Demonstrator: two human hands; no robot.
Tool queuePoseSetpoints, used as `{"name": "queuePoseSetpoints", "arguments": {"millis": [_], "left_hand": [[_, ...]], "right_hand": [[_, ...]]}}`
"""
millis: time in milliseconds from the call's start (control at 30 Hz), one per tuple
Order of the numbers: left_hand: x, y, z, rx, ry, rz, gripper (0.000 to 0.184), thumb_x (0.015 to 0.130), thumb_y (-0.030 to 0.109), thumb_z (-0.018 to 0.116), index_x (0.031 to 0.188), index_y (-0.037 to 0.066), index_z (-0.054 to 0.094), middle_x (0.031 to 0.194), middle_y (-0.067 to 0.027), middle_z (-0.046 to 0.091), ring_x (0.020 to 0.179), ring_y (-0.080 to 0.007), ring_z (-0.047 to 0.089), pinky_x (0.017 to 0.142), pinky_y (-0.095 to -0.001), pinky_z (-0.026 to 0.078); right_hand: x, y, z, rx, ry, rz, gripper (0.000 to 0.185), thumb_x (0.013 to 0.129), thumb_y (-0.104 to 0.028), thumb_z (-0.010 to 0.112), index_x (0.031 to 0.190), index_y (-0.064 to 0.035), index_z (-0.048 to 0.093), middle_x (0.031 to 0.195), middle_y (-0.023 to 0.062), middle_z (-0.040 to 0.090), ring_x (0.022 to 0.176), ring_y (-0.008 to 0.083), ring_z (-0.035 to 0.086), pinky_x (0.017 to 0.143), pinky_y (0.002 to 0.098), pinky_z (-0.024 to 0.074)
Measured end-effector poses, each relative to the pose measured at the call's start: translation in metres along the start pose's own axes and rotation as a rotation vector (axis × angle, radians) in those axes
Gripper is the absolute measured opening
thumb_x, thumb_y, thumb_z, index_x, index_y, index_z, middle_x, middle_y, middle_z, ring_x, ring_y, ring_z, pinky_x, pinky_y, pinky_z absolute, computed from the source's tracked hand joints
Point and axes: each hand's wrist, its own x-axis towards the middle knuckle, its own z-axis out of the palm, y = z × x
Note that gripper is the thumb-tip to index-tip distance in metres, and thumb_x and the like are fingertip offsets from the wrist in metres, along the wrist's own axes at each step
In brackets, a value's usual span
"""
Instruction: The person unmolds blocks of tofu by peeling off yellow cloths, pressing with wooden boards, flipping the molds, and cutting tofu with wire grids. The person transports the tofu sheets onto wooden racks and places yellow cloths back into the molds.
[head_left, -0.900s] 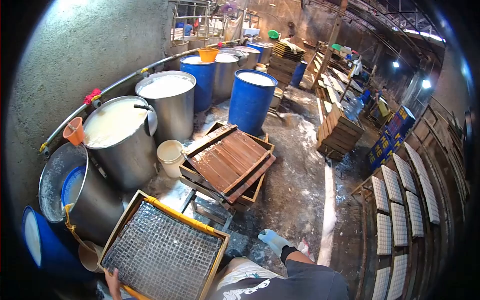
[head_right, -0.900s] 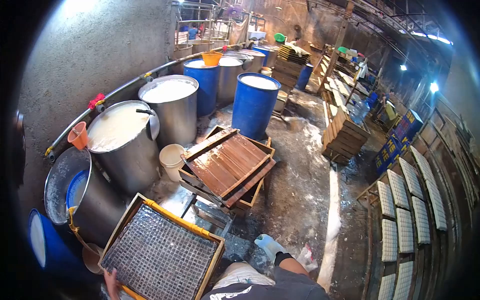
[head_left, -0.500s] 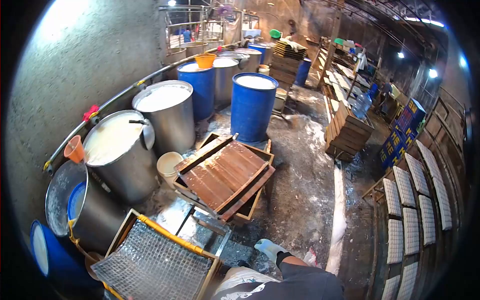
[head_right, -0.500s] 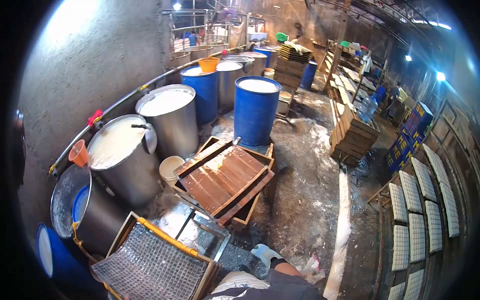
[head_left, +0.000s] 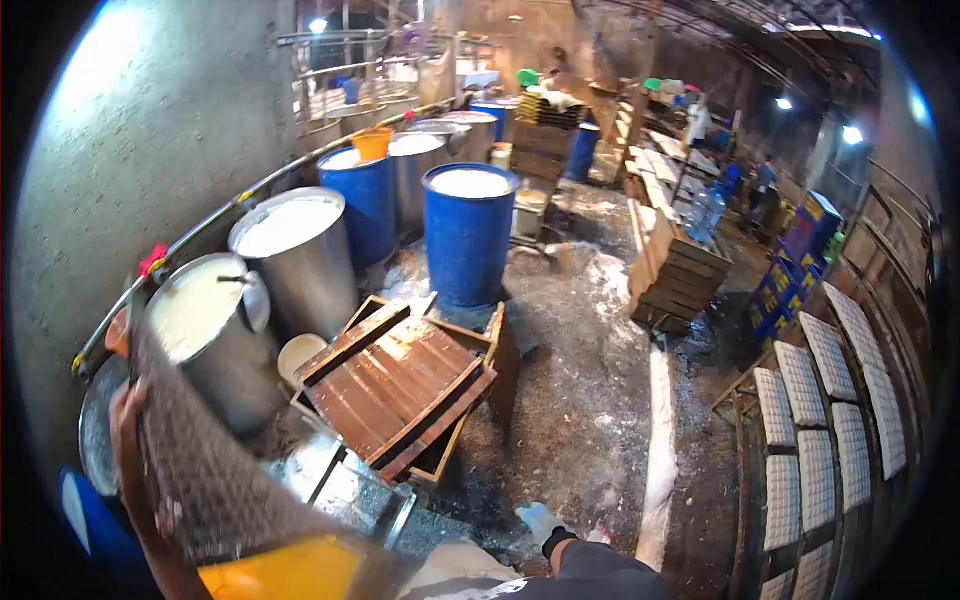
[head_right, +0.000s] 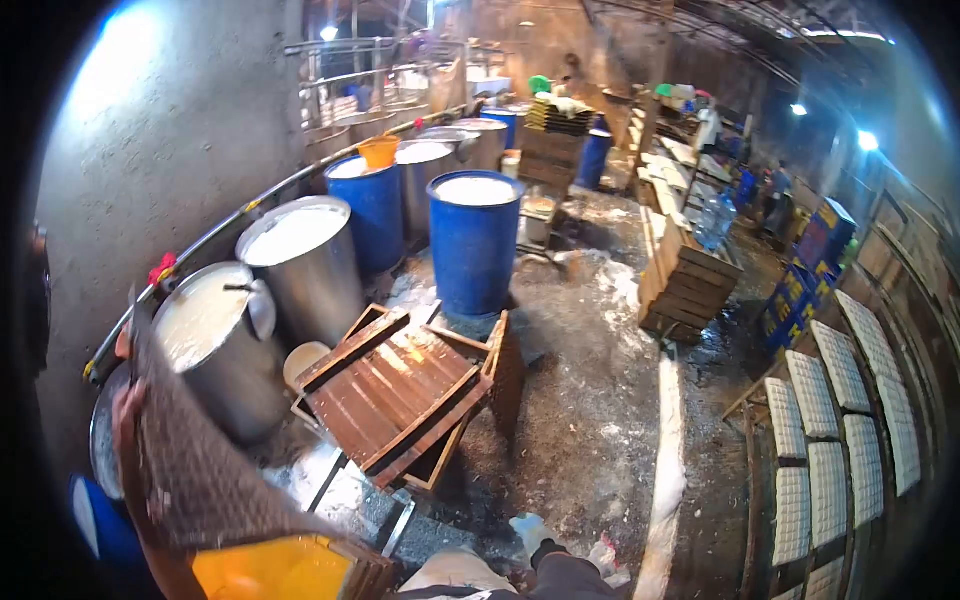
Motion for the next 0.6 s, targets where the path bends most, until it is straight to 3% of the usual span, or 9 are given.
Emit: {"name": "queuePoseSetpoints", "arguments": {"millis": [33,67,133,200,333,433,467,533,600], "left_hand": [[0.02,0.018,0.028,-0.01,-0.007,0.047,0.047,0.1,0.03,0.065,0.137,0.001,0.059,0.118,-0.0049,0.067,0.105,-0.0155,0.06,0.096,-0.0301,0.045],[0.036,0.034,0.057,-0.027,-0.017,0.088,0.046,0.1,0.03,0.065,0.136,0.001,0.06,0.117,-0.0044,0.067,0.104,-0.0151,0.06,0.095,-0.0298,0.045],[0.058,0.06,0.109,-0.073,-0.024,0.153,0.043,0.101,0.03,0.065,0.133,0.001,0.064,0.114,-0.0034,0.068,0.102,-0.0143,0.06,0.093,-0.0294,0.045],[0.065,0.067,0.153,-0.143,-0.035,0.178,0.041,0.101,0.031,0.064,0.13,0.002,0.067,0.111,-0.0024,0.069,0.099,-0.0135,0.06,0.091,-0.0289,0.045],[0.034,0.03,0.234,-0.367,-0.118,0.098,0.031,0.1,0.031,0.066,0.116,0.005,0.073,0.103,0.0,0.069,0.094,-0.011,0.06,0.088,-0.0286,0.046],[0.004,-0.035,0.299,-0.536,-0.147,-0.121,0.021,0.099,0.032,0.069,0.093,0.012,0.068,0.081,0.0033,0.062,0.071,-0.0105,0.055,0.069,-0.0279,0.047],[0.016,-0.104,0.306,-0.374,-0.32,-0.264,0.026,0.099,0.032,0.071,0.105,0.007,0.066,0.082,0.0004,0.067,0.069,-0.012,0.06,0.061,-0.0262,0.048],[-0.021,-0.139,0.308,-0.314,-0.559,-0.56,0.065,0.097,0.044,0.071,0.144,0.005,0.051,0.098,-0.0053,0.069,0.092,-0.0155,0.068,0.074,-0.0313,0.055],[-0.071,-0.158,0.295,0.01,-0.617,-0.464,0.083,0.099,0.045,0.068,0.159,0.004,0.028,0.109,-0.0117,0.072,0.103,-0.0203,0.072,0.082,-0.0344,0.058]], "right_hand": [[-0.004,0.016,-0.003,-0.106,0.102,-0.071,0.043,0.094,-0.034,0.068,0.117,0.0027,0.068,0.107,0.0161,0.074,0.097,0.0318,0.069,0.086,0.0427,0.0513],[0.027,0.065,0.003,0.095,-0.089,0.022,0.046,0.095,-0.034,0.065,0.12,0.004,0.066,0.115,0.0198,0.073,0.104,0.0379,0.068,0.092,0.0434,0.0507],[0.003,0.054,-0.009,0.268,-0.063,-0.041,0.02,0.096,-0.026,0.066,0.088,-0.0083,0.067,0.072,0.0014,0.06,0.061,0.0156,0.056,0.058,0.0334,0.0434],[-0.004,0.06,-0.007,0.438,-0.052,0.288,0.018,0.096,-0.025,0.067,0.088,-0.0094,0.066,0.072,0.0021,0.061,0.058,0.0171,0.056,0.053,0.0351,0.0437],[-0.003,0.109,0.003,0.362,-0.069,0.276,0.016,0.096,-0.024,0.068,0.09,-0.0096,0.066,0.072,0.0029,0.061,0.055,0.0187,0.056,0.05,0.037,0.0448],[-0.013,0.103,0.008,0.319,-0.084,0.391,0.025,0.092,-0.025,0.07,0.096,0.0002,0.069,0.082,0.0076,0.07,0.064,0.0189,0.066,0.057,0.0355,0.0503],[-0.011,0.1,0.01,0.289,-0.112,0.325,0.027,0.092,-0.025,0.069,0.097,0.0013,0.07,0.082,0.008,0.07,0.068,0.0189,0.066,0.06,0.0354,0.0503],[-0.01,0.099,0.011,0.222,-0.172,0.199,0.031,0.093,-0.027,0.068,0.099,0.0035,0.07,0.082,0.0088,0.071,0.076,0.0189,0.067,0.068,0.0353,0.0504],[0.011,0.107,0.028,0.094,-0.178,0.167,0.033,0.094,-0.029,0.067,0.103,0.0031,0.071,0.085,0.009,0.071,0.08,0.0172,0.066,0.072,0.0345,0.0492]]}}
